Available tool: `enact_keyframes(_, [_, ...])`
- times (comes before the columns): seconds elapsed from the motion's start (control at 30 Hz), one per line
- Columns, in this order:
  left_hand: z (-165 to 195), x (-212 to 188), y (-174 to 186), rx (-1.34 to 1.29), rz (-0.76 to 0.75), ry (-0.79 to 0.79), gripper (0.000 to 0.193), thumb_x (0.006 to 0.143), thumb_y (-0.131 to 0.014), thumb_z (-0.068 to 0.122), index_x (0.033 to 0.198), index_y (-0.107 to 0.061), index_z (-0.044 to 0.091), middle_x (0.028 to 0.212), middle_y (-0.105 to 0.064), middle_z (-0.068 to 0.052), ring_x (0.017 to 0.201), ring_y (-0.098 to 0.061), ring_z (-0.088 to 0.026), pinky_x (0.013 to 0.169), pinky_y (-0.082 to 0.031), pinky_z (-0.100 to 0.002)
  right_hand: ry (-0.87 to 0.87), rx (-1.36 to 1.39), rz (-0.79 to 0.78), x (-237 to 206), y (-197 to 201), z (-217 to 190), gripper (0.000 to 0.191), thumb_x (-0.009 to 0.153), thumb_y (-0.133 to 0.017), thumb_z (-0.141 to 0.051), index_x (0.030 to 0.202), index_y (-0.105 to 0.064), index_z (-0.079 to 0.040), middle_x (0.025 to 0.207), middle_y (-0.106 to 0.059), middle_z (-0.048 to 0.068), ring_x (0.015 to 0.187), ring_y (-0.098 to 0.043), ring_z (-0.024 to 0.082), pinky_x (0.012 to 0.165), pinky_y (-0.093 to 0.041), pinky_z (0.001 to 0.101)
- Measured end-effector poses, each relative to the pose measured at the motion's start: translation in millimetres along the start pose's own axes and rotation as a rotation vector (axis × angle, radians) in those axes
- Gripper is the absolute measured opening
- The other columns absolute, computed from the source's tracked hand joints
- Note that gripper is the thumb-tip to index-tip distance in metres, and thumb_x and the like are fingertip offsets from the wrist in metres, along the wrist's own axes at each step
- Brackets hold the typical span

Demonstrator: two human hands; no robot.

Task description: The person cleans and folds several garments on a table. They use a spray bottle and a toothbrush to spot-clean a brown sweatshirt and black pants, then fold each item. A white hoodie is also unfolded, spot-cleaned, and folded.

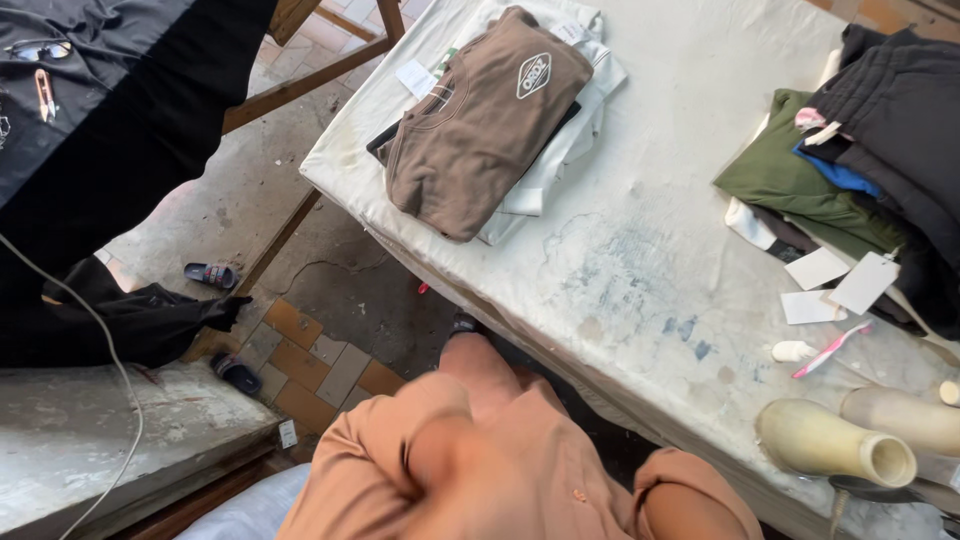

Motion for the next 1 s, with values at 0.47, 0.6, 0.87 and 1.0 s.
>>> enact_keyframes(0.47, [-55,-266,264,1.366,0.183,2.027,0.040,0.097,-0.065,0.050,0.109,-0.062,0.011,0.100,-0.073,-0.014,0.101,-0.069,-0.035,0.087,-0.051,-0.049,-1.240,-0.144,-0.792,-16,-211,-10,0.018,0.091,-0.070,-0.032,0.097,-0.079,-0.018,0.090,-0.077,-0.002,0.075,-0.073,0.021,0.066,-0.056,0.0348])
enact_keyframes(0.6, [-69,-213,252,1.233,0.091,1.179,0.035,0.066,-0.080,0.019,0.094,-0.065,0.005,0.112,-0.063,-0.017,0.106,-0.060,-0.040,0.087,-0.050,-0.048,-1.028,-0.019,-0.631,26,-259,16,0.018,0.091,-0.070,-0.026,0.103,-0.078,-0.015,0.103,-0.077,0.001,0.094,-0.071,0.024,0.079,-0.056,0.0361])
enact_keyframes(0.87, [-56,-71,265,0.460,-0.276,0.650,0.015,0.066,-0.068,0.009,0.077,-0.058,0.005,0.128,-0.057,-0.017,0.123,-0.056,-0.041,0.107,-0.047,-0.049,-0.564,0.167,-0.382,131,-284,134,0.099,0.070,-0.083,-0.006,0.157,-0.036,-0.018,0.162,-0.031,0.015,0.145,-0.036,0.040,0.110,-0.045,0.0497])
enact_keyframes(1.0, [-32,-27,269,0.170,-0.365,0.734,0.015,0.072,-0.066,0.013,0.076,-0.056,0.004,0.125,-0.059,-0.016,0.113,-0.062,-0.037,0.097,-0.051,-0.043,-0.354,0.124,-0.497,133,-299,173,0.072,0.058,-0.088,-0.011,0.124,-0.062,-0.016,0.152,-0.044,0.016,0.140,-0.039,0.042,0.107,-0.041,0.0543])
Point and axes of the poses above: each hand's wrist, its own x-axis towards the middle knuckle, its own y-axis out of the back of the hand, z = x × y, the point moved 1 cm from there along x, towards the middle knuckle
